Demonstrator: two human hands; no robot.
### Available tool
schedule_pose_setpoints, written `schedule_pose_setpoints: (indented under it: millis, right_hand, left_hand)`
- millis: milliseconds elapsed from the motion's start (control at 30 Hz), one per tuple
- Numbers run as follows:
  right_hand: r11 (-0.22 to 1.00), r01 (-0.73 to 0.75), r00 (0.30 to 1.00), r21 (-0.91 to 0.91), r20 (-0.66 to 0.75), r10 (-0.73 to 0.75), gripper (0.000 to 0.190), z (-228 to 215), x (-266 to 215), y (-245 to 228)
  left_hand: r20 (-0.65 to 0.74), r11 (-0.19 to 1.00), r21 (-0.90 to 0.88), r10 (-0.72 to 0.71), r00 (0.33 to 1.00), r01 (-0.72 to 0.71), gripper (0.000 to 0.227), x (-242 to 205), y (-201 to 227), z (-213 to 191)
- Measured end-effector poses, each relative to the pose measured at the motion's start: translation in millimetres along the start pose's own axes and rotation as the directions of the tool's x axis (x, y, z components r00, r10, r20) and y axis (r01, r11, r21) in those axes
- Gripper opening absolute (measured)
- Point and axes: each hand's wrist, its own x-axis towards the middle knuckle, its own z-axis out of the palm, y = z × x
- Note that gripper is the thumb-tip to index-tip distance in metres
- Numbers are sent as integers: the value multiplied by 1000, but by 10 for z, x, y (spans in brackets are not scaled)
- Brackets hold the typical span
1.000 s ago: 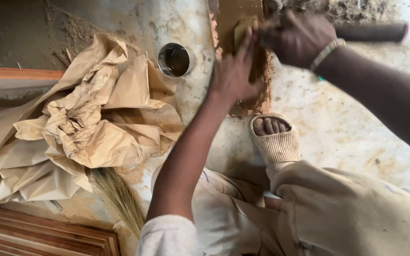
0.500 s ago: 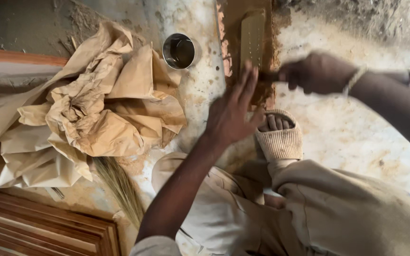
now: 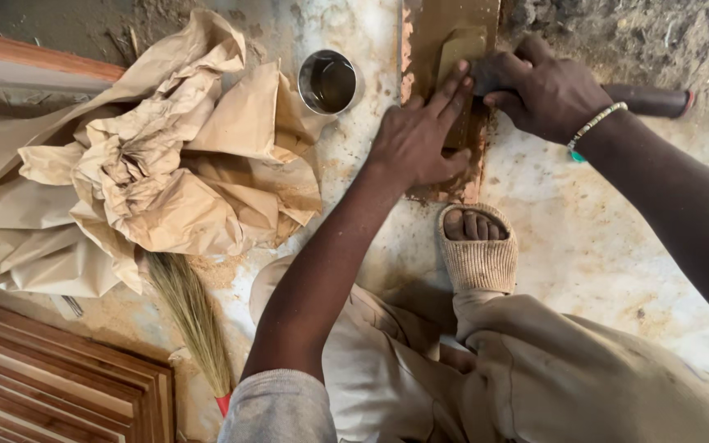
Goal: The person rubs a small metal blade against a sharpening stone fixed to a wooden block, occasionally dipping the blade into a small metal cup of liquid.
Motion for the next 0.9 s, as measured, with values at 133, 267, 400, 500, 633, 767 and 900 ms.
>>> schedule_pose_setpoints:
  millis: [133, 267, 400, 500, 633, 767, 900]
  right_hand:
    - [992, 19, 1000, -124, 22, -16, 55, -142, 4, -114]
    - [969, 64, 981, -240, -161, -105, 52, -80, -38, -133]
    - [975, 84, 980, -203, -158, -117, 47, 137, -173, -139]
    - [981, 134, 989, -141, -46, -142, 55, 271, -434, -329]
    - [974, 164, 985, -156, -31, -171, 48, 282, -319, -274]
    - [964, 115, 967, -240, -196, -165, 48, 25, 54, 42]
    - [980, 132, 969, -149, -187, -159, 47, 150, -47, -119]
  left_hand:
    - [-79, 1000, 25, 14, 997, -12, 113, -1, -78, -7]
    - [-105, 1000, 24, -5, 994, 8, 111, 44, -83, 36]
    - [-171, 1000, -15, 6, 985, -9, 117, -43, -41, 99]
    - [127, 991, -128, -9, 992, 25, 113, -496, 133, 187]
    - [27, 1000, 2, -15, 1000, 14, 115, -376, 125, 162]
    - [-46, 997, -64, -48, 998, 45, 110, 131, -57, 95]
    - [-108, 998, 3, -55, 993, 55, 118, -47, 18, 127]
